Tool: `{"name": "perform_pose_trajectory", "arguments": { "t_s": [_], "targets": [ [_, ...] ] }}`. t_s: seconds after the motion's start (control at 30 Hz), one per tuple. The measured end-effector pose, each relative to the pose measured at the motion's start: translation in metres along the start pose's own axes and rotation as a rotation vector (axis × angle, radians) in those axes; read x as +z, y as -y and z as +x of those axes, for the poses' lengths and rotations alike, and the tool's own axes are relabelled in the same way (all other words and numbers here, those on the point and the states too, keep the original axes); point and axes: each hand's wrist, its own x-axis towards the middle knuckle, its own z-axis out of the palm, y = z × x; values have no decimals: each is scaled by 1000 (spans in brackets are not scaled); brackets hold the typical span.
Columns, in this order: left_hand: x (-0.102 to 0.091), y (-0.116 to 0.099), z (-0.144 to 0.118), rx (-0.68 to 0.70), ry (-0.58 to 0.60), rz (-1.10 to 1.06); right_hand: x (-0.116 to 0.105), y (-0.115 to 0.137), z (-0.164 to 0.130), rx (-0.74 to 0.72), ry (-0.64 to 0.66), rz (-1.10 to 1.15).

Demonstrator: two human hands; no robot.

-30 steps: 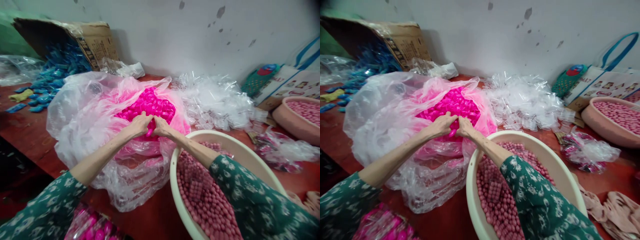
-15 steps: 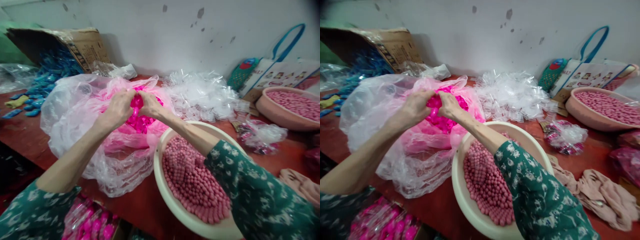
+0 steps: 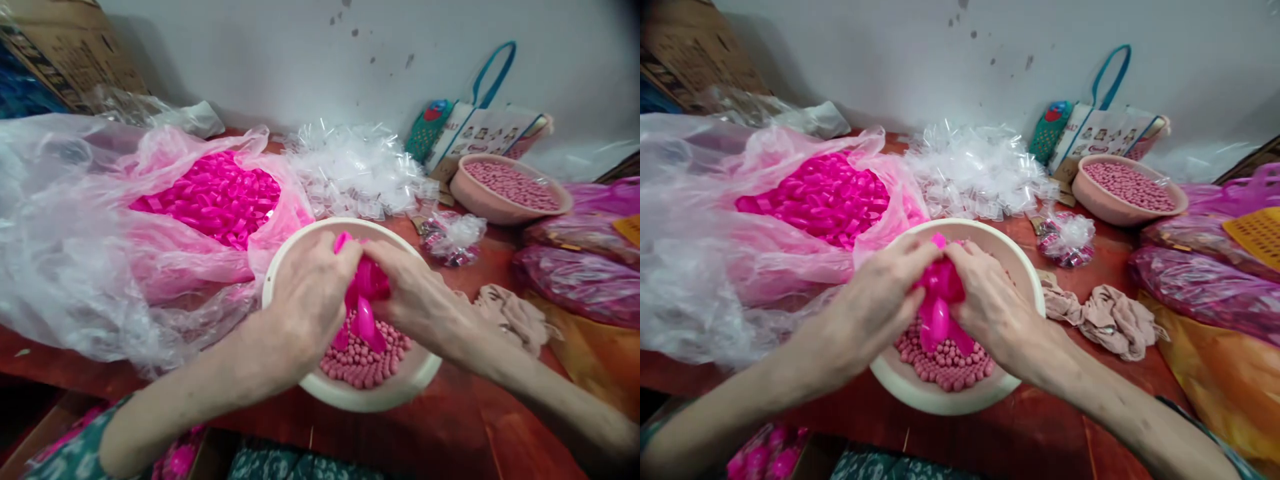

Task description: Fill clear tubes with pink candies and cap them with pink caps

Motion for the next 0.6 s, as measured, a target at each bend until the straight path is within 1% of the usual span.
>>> {"name": "perform_pose_trajectory", "arguments": {
  "t_s": [0.03,0.07,0.13,0.17,0.23,0.3,0.33,0.4,0.47,0.53,0.6],
  "targets": [
    [14,2,-6,105,63,41,4,-9,-13,52,23,-5],
    [28,5,-11,192,94,69,9,-18,-25,87,36,-5],
    [51,14,-24,253,185,114,19,-36,-44,108,84,7],
    [59,19,-30,260,225,115,23,-45,-50,125,70,3],
    [70,27,-41,245,305,116,27,-57,-58,156,86,26],
    [72,31,-50,202,360,121,27,-63,-60,179,91,78],
    [70,32,-52,182,363,126,25,-64,-60,186,87,109],
    [65,33,-54,137,311,142,22,-65,-60,194,59,166],
    [55,35,-53,101,187,145,22,-67,-61,193,28,205],
    [42,43,-56,55,-8,134,24,-70,-63,192,-34,211],
    [28,57,-67,-22,-256,174,29,-76,-66,189,-108,196]
  ]
}}
